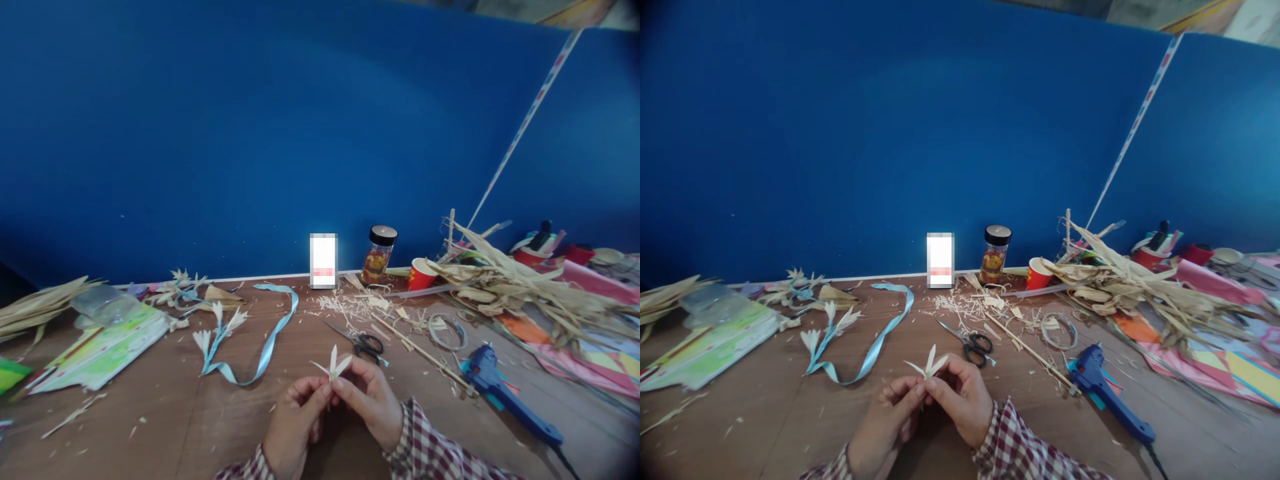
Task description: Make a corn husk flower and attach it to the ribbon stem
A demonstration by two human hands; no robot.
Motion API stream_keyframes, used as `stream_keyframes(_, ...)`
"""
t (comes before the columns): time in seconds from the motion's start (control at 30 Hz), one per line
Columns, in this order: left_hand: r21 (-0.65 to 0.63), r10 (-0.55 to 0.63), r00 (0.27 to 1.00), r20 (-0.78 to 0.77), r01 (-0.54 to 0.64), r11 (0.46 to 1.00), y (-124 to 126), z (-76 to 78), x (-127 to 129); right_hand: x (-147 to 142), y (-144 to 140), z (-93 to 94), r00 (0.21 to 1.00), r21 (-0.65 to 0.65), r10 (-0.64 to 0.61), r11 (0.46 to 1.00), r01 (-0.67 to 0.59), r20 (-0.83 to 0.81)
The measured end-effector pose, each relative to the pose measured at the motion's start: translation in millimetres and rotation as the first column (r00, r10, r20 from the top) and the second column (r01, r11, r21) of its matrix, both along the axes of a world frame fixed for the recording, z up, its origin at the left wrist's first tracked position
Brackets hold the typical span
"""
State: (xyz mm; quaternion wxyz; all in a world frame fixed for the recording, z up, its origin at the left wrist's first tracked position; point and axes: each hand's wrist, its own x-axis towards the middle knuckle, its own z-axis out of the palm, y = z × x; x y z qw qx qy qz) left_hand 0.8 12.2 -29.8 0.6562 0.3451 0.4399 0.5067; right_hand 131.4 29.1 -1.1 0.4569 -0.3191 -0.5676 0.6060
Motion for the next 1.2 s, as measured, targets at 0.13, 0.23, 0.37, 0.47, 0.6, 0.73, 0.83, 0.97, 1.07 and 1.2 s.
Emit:
stream_keyframes(0.13,0.025,0.008,0.999,-0.046,-0.007,1.0,-1.5,-3.2,-0.3,-0.4,0.2,-4.6,0.999,-0.013,0.005,1.0,-0.006,-0.053)
stream_keyframes(0.23,0.029,0.005,0.997,-0.079,-0.003,1.0,-2.2,-1.7,-0.8,-0.1,-0.3,-6.0,0.999,-0.023,-0.009,1.0,0.008,-0.05)
stream_keyframes(0.37,0.02,0.019,0.991,-0.135,-0.017,1.0,-3.4,0.9,-0.9,-0.3,0.1,-4.6,0.997,-0.022,-0.054,0.998,0.053,-0.047)
stream_keyframes(0.47,0.032,0.043,0.987,-0.153,-0.038,0.999,-4.0,1.0,-0.9,-1.4,1.0,-5.7,0.994,-0.036,-0.067,0.997,0.064,-0.083)
stream_keyframes(0.6,0.052,0.062,0.981,-0.185,-0.053,0.997,-3.1,0.3,-1.8,-2.9,2.1,-9.5,0.987,-0.051,-0.069,0.997,0.062,-0.142)
stream_keyframes(0.73,0.031,0.075,0.978,-0.197,-0.07,0.997,-2.6,-0.1,-3.3,-3.3,3.1,-8.3,0.982,-0.045,-0.059,0.998,0.052,-0.177)
stream_keyframes(0.83,0.024,0.08,0.975,-0.209,-0.077,0.997,-3.7,0.4,-4.0,-3.4,3.4,-5.3,0.983,-0.041,-0.072,0.997,0.066,-0.171)
stream_keyframes(0.97,0.028,0.068,0.975,-0.214,-0.063,0.998,-5.8,2.8,-3.2,-3.5,2.7,-4.9,0.982,-0.069,-0.081,0.995,0.07,-0.17)
stream_keyframes(1.07,0.031,0.046,0.976,-0.212,-0.04,0.999,-6.3,5.0,-1.9,-3.2,3.0,-7.3,0.981,-0.094,-0.061,0.995,0.045,-0.182)
stream_keyframes(1.2,0.028,0.037,0.984,-0.174,-0.033,0.999,-5.3,6.7,-1.5,-1.8,5.1,-11.8,0.988,-0.127,-0.02,0.992,0.0,-0.155)
